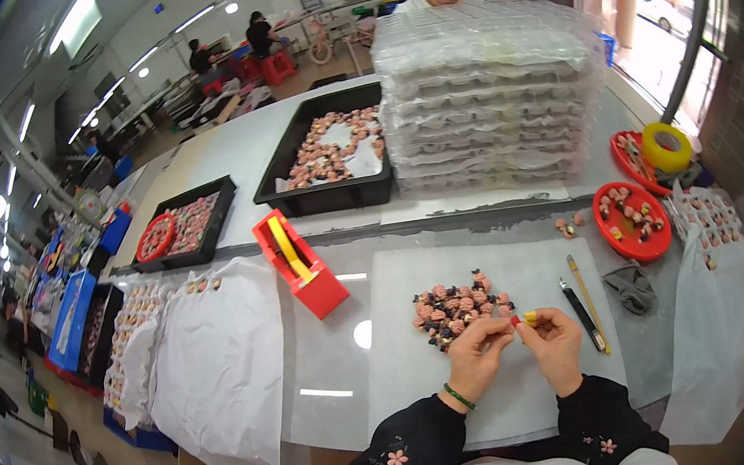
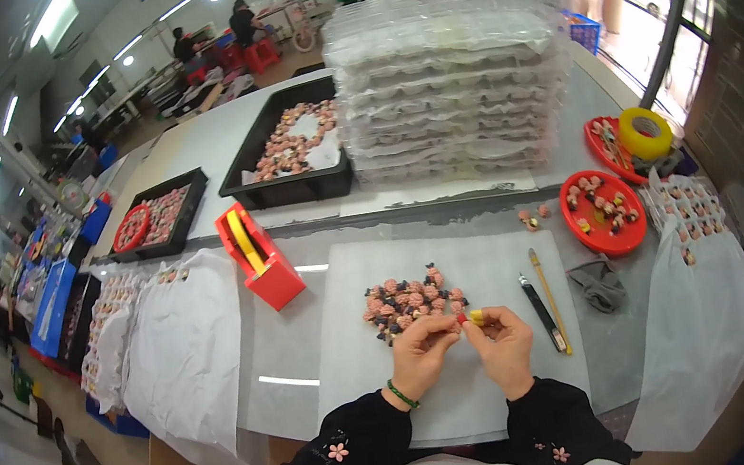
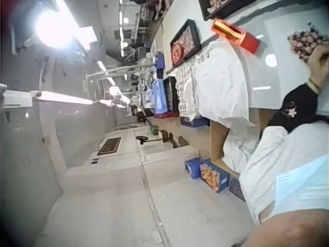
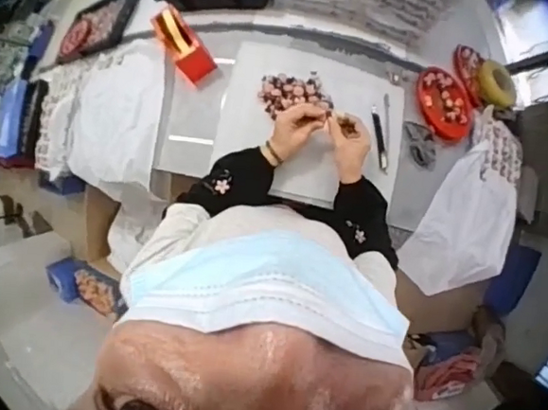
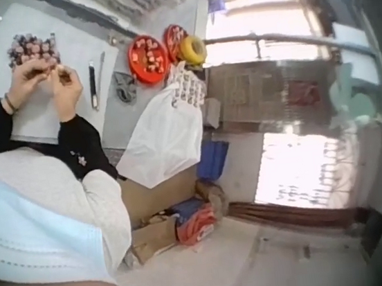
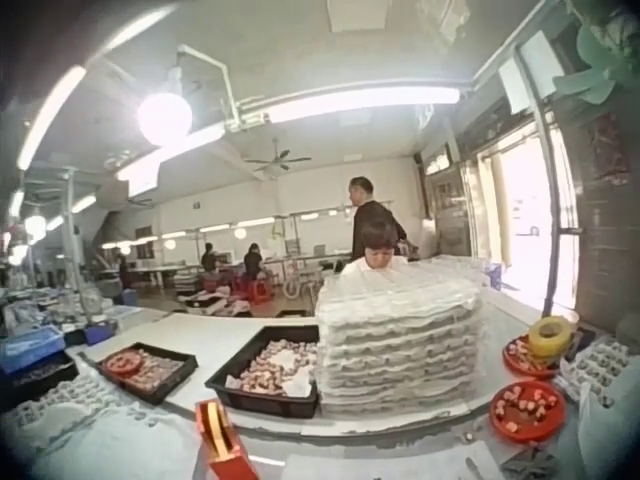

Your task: The person details small figurines by hand using a craft knife and tool, fitting small components onto each figurine and placing items onto a tray.

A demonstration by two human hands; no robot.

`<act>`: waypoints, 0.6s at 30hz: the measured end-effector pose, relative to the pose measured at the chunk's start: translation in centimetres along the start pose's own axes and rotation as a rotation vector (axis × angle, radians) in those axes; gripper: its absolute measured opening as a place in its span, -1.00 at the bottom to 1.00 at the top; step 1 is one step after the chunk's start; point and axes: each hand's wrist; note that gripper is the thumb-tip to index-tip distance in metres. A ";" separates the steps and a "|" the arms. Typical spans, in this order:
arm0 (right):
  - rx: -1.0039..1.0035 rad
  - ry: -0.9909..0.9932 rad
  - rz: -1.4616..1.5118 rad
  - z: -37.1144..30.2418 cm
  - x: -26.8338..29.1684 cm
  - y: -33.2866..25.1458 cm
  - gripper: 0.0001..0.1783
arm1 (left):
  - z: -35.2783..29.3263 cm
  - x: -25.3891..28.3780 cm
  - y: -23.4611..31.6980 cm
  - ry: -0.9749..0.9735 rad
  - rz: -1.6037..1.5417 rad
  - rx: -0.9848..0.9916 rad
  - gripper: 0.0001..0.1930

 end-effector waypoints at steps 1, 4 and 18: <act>0.012 0.029 0.004 0.1 0.0 -0.1 -0.82 | 0.0 0.0 0.2 -0.062 0.048 -0.030 -0.78; 0.000 -0.014 -0.028 -0.2 -0.3 0.5 -0.83 | 0.0 0.3 0.6 0.037 0.048 -0.035 -0.80; 0.025 0.016 -0.134 0.1 -0.1 0.1 -0.83 | 0.0 0.4 0.9 -0.003 0.086 -0.132 -0.79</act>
Point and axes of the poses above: each hand's wrist, its own z-axis towards the middle knuckle, its own x-axis out of the back of the hand, y = z × x, and after that the axes turned 2 degrees about y, right-handed
